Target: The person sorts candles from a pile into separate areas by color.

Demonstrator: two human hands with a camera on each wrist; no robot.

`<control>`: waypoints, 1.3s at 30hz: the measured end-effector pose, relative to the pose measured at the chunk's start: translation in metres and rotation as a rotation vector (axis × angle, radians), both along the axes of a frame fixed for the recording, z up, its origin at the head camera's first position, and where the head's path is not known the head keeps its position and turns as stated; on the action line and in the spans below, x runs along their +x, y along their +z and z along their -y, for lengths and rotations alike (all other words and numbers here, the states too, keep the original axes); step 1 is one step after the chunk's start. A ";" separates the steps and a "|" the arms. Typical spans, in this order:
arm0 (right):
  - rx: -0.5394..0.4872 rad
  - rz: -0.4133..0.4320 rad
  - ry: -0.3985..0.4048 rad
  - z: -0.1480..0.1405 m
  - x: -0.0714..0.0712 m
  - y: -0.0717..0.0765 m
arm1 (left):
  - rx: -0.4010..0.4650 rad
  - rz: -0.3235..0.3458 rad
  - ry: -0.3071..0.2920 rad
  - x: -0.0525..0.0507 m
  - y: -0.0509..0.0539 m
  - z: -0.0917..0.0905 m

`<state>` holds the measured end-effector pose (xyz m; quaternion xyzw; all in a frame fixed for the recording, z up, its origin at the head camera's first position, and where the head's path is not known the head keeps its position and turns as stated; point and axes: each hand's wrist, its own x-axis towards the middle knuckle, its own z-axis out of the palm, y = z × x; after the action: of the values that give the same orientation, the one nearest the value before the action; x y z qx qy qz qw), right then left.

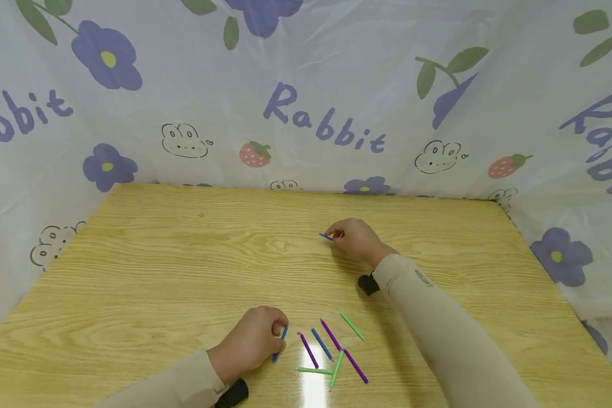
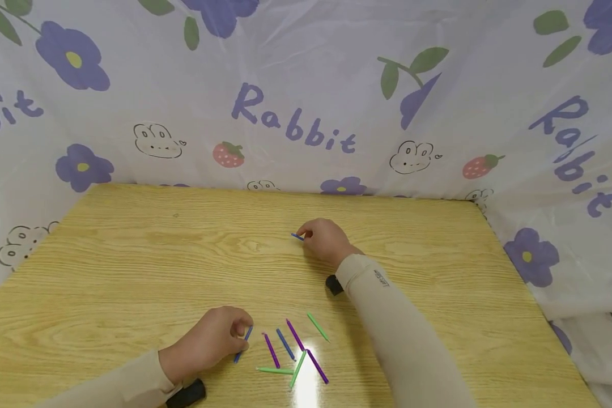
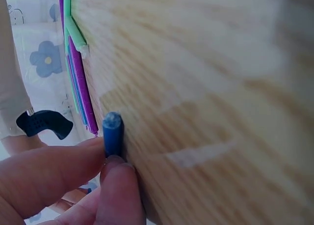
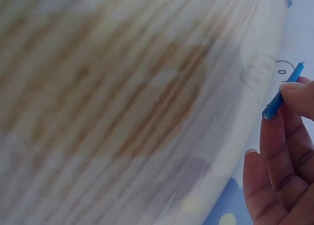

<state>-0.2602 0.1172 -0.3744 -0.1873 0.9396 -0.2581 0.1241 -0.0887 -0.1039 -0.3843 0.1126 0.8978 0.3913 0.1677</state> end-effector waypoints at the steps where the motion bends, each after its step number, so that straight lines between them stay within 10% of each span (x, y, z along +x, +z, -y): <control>1: 0.000 0.000 0.000 0.000 -0.002 0.000 | -0.002 0.000 0.000 0.000 0.000 0.000; 39: 0.113 -0.071 0.035 0.019 -0.018 -0.006 | 0.025 0.018 -0.016 -0.001 0.000 0.003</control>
<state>-0.2785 0.0979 -0.3801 -0.2054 0.9531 -0.1956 0.1056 -0.0894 -0.1065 -0.3845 0.1184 0.8903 0.4022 0.1775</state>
